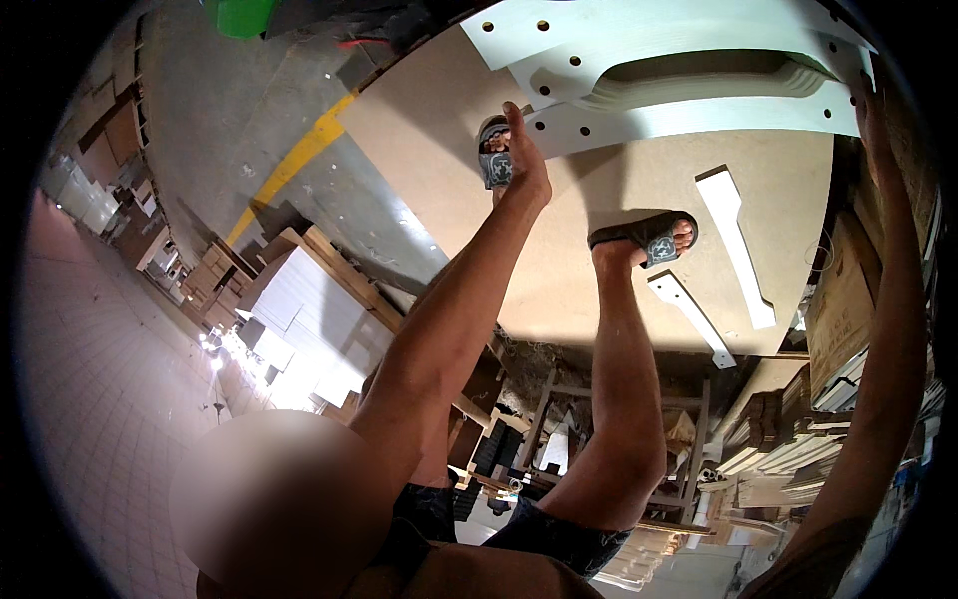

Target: The person picks up curved white wooden parts from a stack and places them onto a cardboard sheet on the floor.

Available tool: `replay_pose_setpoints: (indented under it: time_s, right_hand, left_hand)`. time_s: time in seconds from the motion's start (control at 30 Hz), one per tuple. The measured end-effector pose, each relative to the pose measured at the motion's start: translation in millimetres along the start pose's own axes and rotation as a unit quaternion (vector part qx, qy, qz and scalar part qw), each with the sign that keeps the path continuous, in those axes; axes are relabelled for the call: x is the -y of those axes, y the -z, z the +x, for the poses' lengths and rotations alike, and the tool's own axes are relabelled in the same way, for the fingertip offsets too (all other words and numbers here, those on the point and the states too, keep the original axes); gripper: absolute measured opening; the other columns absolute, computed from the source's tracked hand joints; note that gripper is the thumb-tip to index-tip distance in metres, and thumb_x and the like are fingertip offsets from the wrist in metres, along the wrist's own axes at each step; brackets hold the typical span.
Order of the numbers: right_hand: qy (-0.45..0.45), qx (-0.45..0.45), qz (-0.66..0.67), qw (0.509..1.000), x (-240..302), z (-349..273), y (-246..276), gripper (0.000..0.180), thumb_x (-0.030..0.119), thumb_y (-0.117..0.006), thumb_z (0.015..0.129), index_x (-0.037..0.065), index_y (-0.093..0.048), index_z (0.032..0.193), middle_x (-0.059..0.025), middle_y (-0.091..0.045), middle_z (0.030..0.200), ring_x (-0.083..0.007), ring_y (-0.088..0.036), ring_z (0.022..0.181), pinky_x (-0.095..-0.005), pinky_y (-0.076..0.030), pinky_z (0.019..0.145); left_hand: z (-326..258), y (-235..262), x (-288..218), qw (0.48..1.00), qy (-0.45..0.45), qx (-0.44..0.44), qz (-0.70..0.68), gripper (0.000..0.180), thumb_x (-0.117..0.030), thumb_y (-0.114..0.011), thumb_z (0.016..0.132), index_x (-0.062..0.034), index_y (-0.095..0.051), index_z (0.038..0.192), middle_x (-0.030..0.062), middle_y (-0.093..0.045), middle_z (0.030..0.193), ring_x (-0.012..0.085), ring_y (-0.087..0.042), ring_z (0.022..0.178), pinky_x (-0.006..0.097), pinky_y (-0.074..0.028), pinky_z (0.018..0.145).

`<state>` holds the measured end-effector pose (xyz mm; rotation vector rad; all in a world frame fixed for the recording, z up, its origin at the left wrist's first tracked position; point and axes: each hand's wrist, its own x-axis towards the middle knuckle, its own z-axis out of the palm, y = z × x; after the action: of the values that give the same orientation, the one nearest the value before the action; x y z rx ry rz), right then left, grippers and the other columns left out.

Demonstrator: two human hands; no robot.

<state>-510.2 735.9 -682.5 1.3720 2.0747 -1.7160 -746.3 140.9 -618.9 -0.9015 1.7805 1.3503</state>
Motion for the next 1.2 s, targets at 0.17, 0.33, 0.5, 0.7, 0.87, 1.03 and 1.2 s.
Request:
replay_pose_setpoints:
  time_s: [0.17, 0.33, 0.5, 0.7, 0.87, 1.03, 1.2]
  right_hand:
    - [-0.001, -0.03, 0.009, 1.0, 13, -30, -8, 0.064, 0.039, -0.037, 0.103, -0.001, -0.034, 0.153, -0.0245, -0.045, 0.149, -0.0371, -0.046, 0.134, -0.0488, -0.036, 0.114]
    - [0.065, 0.019, 0.051, 0.996, 38, -12, -2, 0.065, 0.039, -0.039, 0.1, -0.007, -0.039, 0.147, -0.0229, -0.046, 0.147, -0.0362, -0.046, 0.134, -0.0478, -0.033, 0.116]
    - [0.001, -0.024, 0.055, 0.998, 49, -32, -43, 0.063, 0.036, -0.039, 0.1, -0.008, -0.039, 0.146, -0.0236, -0.048, 0.144, -0.0359, -0.047, 0.131, -0.0467, -0.035, 0.114]
    - [0.021, -0.004, 0.028, 0.999, 6, -13, 5, 0.07, 0.042, -0.048, 0.1, -0.006, -0.036, 0.15, -0.0224, -0.042, 0.151, -0.0375, -0.045, 0.133, -0.0444, -0.034, 0.116]
    - [0.019, -0.005, 0.031, 0.999, 11, -5, -3, 0.07, 0.043, -0.048, 0.101, -0.004, -0.035, 0.151, -0.0217, -0.042, 0.152, -0.0369, -0.044, 0.134, -0.0443, -0.033, 0.117]
    - [0.016, -0.007, 0.031, 0.999, 12, -6, -1, 0.069, 0.043, -0.047, 0.101, -0.003, -0.034, 0.151, -0.021, -0.041, 0.152, -0.0363, -0.044, 0.135, -0.0443, -0.033, 0.117]
    - [0.023, 0.001, 0.046, 0.999, 18, 1, -14, 0.068, 0.043, -0.047, 0.102, -0.002, -0.034, 0.152, -0.0203, -0.04, 0.153, -0.0357, -0.043, 0.136, -0.0442, -0.033, 0.118]
  left_hand:
    - [-22, -21, 4, 0.999, -0.001, 0.016, 0.036, 0.106, -0.086, -0.039, 0.087, -0.0085, -0.026, 0.158, 0.0119, -0.035, 0.159, 0.0248, -0.033, 0.147, 0.039, -0.02, 0.124]
    - [25, 8, 11, 1.0, -0.001, 0.005, 0.012, 0.109, -0.087, -0.037, 0.086, -0.009, -0.018, 0.16, 0.0134, -0.027, 0.163, 0.027, -0.026, 0.151, 0.04, -0.017, 0.125]
    - [18, 12, -4, 0.998, 0.01, -0.048, 0.041, 0.113, -0.089, -0.037, 0.085, -0.0088, -0.014, 0.162, 0.015, -0.02, 0.166, 0.0291, -0.022, 0.153, 0.04, -0.015, 0.125]
    - [-36, -32, -12, 0.994, 0.049, -0.015, 0.093, 0.116, -0.09, -0.036, 0.083, -0.0086, -0.012, 0.162, 0.0159, -0.017, 0.167, 0.0304, -0.022, 0.153, 0.039, -0.016, 0.125]
    - [-25, -22, -19, 0.994, -0.004, -0.016, 0.109, 0.112, -0.089, -0.033, 0.086, -0.0063, -0.019, 0.16, 0.0156, -0.024, 0.164, 0.0291, -0.025, 0.151, 0.039, -0.017, 0.124]
    - [-13, -23, -11, 0.997, -0.013, 0.042, 0.058, 0.108, -0.088, -0.029, 0.088, -0.0035, -0.03, 0.157, 0.015, -0.033, 0.161, 0.0273, -0.028, 0.15, 0.039, -0.019, 0.123]
    - [9, -3, -31, 0.985, 0.066, 0.13, -0.087, 0.101, -0.086, -0.029, 0.09, -0.0075, -0.042, 0.151, 0.0085, -0.043, 0.156, 0.0269, -0.038, 0.144, 0.04, -0.024, 0.121]
